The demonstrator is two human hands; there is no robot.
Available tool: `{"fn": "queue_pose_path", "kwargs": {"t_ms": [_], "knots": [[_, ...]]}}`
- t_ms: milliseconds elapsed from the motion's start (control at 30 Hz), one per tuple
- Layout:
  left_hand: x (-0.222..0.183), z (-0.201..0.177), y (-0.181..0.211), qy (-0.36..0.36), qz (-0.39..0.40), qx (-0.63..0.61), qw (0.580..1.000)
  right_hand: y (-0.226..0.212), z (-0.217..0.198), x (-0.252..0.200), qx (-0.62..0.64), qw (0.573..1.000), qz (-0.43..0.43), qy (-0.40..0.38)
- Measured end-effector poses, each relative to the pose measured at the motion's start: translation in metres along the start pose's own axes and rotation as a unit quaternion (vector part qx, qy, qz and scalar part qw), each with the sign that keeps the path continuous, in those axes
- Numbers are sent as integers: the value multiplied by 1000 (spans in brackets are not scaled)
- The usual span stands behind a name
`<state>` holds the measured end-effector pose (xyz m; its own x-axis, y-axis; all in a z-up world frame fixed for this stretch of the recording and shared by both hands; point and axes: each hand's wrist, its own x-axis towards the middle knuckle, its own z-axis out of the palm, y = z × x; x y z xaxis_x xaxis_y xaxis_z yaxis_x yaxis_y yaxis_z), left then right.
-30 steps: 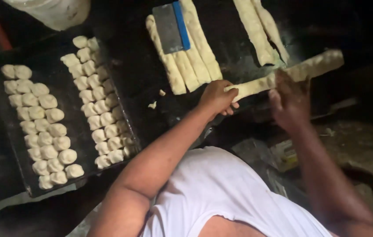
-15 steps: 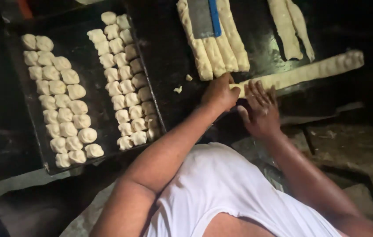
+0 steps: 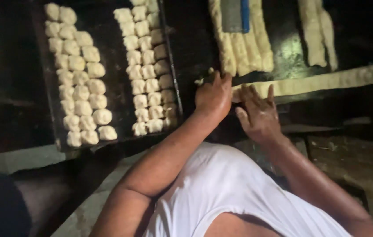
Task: Shaping pieces of dough into rolls and placing them into a baking tray.
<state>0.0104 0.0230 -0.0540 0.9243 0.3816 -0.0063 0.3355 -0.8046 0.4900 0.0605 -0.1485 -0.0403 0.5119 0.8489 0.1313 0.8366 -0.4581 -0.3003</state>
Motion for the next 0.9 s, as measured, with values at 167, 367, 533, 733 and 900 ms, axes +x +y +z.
{"fn": "queue_pose_path", "kwargs": {"t_ms": [167, 367, 533, 733, 900], "knots": [[-16, -46, -3, 124, -1, -39, 991, -21, 0, 14, -34, 998, -38, -38], [-51, -71, -2, 218, 20, -160, 963, 40, -10, 99, -23, 997, 79, 10], [-70, -56, 8, 212, 12, -227, 951, 143, 39, 248, -37, 987, -27, 156], [-74, -10, 2, 122, 25, -278, 953, 190, 71, 273, 62, 985, 151, 51], [-61, 13, -9, 130, 30, -298, 945, 39, -74, 156, 190, 967, 144, 93]]}}
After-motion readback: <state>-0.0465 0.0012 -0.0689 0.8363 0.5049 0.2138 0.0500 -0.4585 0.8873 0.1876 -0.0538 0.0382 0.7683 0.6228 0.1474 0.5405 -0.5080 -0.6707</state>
